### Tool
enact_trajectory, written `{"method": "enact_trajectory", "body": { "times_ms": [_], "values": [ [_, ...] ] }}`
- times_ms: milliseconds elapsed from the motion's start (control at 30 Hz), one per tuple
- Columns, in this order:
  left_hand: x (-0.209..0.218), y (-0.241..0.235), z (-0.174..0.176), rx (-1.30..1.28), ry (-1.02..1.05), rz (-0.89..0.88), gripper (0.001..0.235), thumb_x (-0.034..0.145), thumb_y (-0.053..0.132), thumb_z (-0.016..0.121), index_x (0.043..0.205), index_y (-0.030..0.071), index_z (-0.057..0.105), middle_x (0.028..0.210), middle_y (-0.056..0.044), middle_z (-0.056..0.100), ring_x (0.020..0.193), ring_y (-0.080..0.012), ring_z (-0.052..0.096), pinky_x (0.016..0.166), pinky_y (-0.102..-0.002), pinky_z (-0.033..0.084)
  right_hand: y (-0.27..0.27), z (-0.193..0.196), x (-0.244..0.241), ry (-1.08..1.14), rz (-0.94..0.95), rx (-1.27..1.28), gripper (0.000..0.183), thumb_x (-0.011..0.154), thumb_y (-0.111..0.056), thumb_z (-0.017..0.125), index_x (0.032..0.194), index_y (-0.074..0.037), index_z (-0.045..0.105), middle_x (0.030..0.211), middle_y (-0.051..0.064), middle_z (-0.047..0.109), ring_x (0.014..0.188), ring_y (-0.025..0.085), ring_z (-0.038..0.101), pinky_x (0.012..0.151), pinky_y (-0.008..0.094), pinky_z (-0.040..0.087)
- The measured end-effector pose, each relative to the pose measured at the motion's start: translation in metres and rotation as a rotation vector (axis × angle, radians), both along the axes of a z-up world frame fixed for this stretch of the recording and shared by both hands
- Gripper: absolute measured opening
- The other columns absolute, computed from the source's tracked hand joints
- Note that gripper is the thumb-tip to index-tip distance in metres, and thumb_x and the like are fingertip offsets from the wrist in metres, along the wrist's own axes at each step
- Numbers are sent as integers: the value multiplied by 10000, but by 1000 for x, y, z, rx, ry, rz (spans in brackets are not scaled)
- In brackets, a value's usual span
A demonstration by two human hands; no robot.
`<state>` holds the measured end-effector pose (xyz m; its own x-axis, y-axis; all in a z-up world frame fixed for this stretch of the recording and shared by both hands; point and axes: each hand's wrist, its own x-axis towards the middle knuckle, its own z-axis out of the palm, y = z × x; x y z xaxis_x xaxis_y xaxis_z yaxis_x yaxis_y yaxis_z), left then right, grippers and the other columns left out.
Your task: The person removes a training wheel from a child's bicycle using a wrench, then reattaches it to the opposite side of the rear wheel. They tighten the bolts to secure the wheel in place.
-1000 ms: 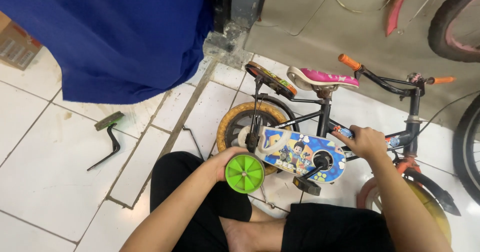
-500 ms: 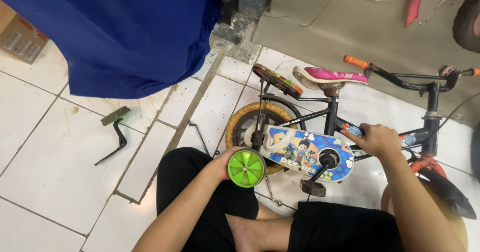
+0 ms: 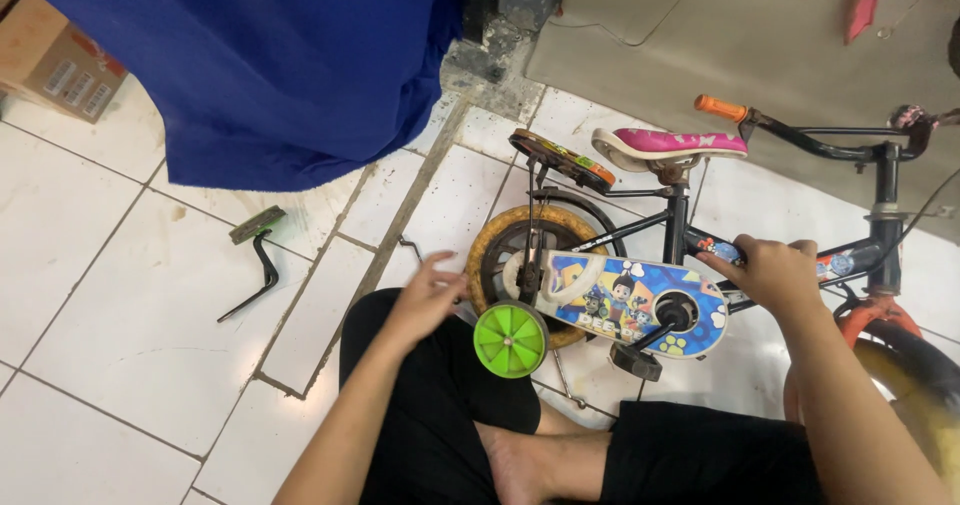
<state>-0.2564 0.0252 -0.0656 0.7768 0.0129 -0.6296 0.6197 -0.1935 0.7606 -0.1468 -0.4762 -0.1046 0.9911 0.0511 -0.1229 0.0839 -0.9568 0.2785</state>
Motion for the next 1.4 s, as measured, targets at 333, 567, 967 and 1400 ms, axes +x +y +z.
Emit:
{"method": "enact_trajectory", "body": {
  "times_ms": [333,567,967,1400],
  "values": [
    [-30,242,-122,793,298,240,1071,762,610,681,1610,188,182,1597,-180,284,1491,-373,207,1171,-593,286,0,-18,-3,-195,39,155,705,935,-765,487,1172,-154,746,992,49,806,928,240,745,1063,462,339],
    [-70,285,-247,1120,65,108,445,998,496,519,1335,205,521,1330,-86,566,1269,-304,461,909,-604,350,10,-9,2,-91,-25,165,739,954,-767,437,1160,-127,743,1023,80,809,969,255,739,1054,465,327],
    [-30,174,-101,148,-655,877,161,1103,221,433,997,115,376,702,-34,376,568,-99,374,435,-233,321,1,-26,-8,-253,65,198,672,963,-728,532,1181,-129,743,1036,67,791,976,251,728,1090,497,317],
    [79,48,-95,745,-643,-340,348,1059,378,477,1248,89,519,923,-217,713,784,-457,675,646,-540,509,-2,-31,-28,-339,95,218,634,997,-694,562,1176,-108,727,1039,72,781,954,266,727,1120,526,301]
  ]
}}
